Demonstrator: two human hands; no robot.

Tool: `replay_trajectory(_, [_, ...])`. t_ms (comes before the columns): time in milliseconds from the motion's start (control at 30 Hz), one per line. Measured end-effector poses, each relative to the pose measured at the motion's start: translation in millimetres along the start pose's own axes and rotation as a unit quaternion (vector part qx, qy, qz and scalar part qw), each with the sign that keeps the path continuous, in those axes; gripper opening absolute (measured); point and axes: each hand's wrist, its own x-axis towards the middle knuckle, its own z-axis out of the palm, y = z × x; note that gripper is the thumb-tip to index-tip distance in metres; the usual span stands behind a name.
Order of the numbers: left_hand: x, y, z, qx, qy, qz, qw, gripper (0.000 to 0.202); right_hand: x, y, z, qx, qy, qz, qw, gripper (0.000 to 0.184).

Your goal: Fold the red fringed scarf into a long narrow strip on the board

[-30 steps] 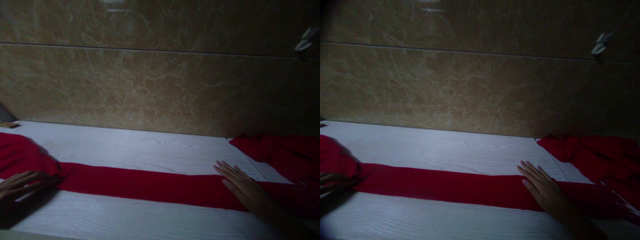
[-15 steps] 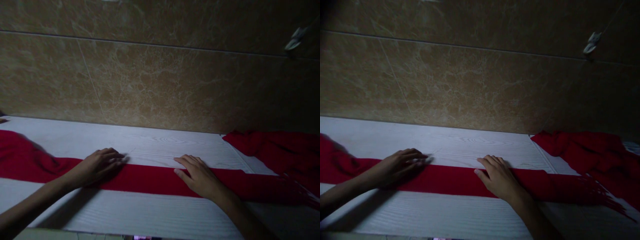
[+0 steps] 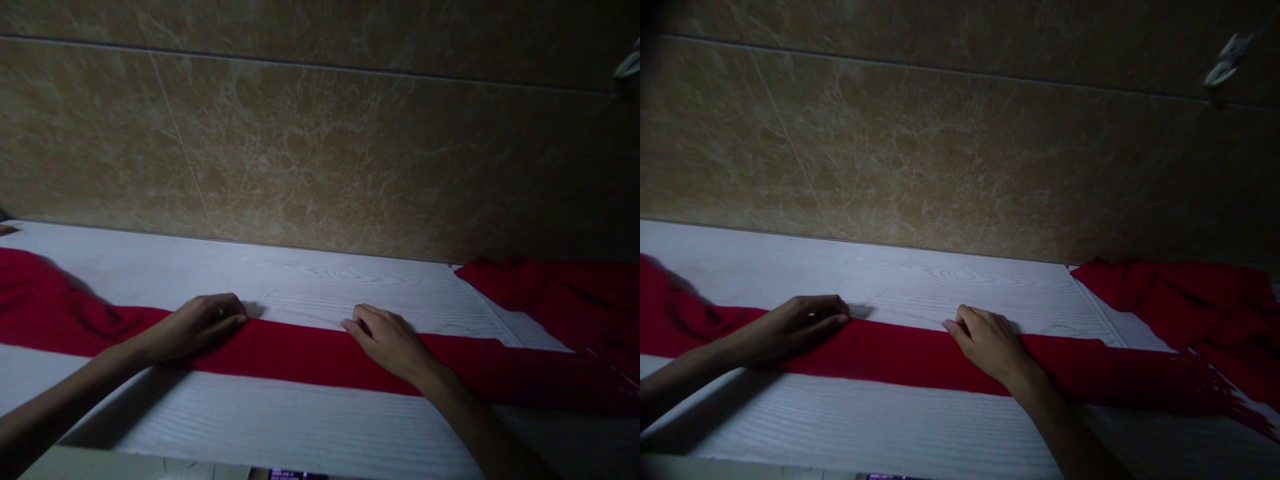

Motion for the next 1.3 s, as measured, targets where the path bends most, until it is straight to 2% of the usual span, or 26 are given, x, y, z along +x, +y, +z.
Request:
replay_trajectory(100, [0.3, 3.5, -1.4, -0.003, -0.011, -0.022, 1.000, 0.050, 1.7, -1.8, -1.9, -0.008, -0.014, 0.028, 0.999, 0.029])
replay_trajectory(333, [5.1, 5.6, -0.7, 0.052, -0.013, -0.052, 0.997, 0.056, 6.0, -0.2, 0.9, -0.062, -0.036, 0.047, 0.996, 0.042])
replay_trajectory(433, [7.0, 0.9, -1.1, 0.084, -0.019, -0.060, 0.994, 0.056, 7.1, 0.3, 0.7, -0.086, -0.040, 0.065, 0.993, 0.042])
replay_trajectory(500, [8.4, -0.1, -1.1, 0.117, -0.003, -0.053, 0.992, 0.055, 7.0, -0.4, -0.4, -0.101, -0.019, 0.066, 0.993, 0.037])
replay_trajectory(567, [9.9, 2.8, 1.4, 0.154, 0.049, -0.016, 0.987, 0.054, 5.5, -2.6, -1.5, -0.099, 0.032, 0.036, 0.994, 0.026])
replay_trajectory(633, [11.0, 10.5, 8.4, 0.178, 0.095, 0.054, 0.978, 0.051, 1.8, -6.9, -1.6, -0.064, 0.080, -0.031, 0.994, 0.015])
replay_trajectory(700, [10.9, 22.5, 19.4, 0.180, 0.094, 0.135, 0.970, 0.045, -3.7, -13.1, 0.0, -0.012, 0.095, -0.111, 0.989, 0.013])
replay_trajectory(800, [7.8, 43.5, 37.7, 0.177, 0.025, 0.226, 0.958, 0.042, -12.3, -22.8, 3.9, 0.040, 0.052, -0.213, 0.975, 0.025])
replay_trajectory(867, [4.2, 53.9, 46.8, 0.181, -0.019, 0.239, 0.954, 0.049, -16.3, -26.7, 5.7, 0.043, -0.006, -0.232, 0.972, 0.036])
replay_trajectory(967, [-0.9, 57.8, 54.8, 0.187, -0.051, 0.223, 0.955, 0.061, -18.5, -28.0, 5.4, 0.025, -0.104, -0.202, 0.973, 0.049])
replay_trajectory(1067, [-3.5, 50.6, 59.4, 0.199, -0.063, 0.214, 0.954, 0.068, -18.8, -26.3, 3.1, 0.013, -0.168, -0.171, 0.971, 0.055])
replay_trajectory(1300, [-2.4, 40.1, 63.4, 0.206, -0.068, 0.197, 0.956, 0.067, -21.5, -23.0, 3.2, 0.013, -0.203, -0.150, 0.968, 0.061])
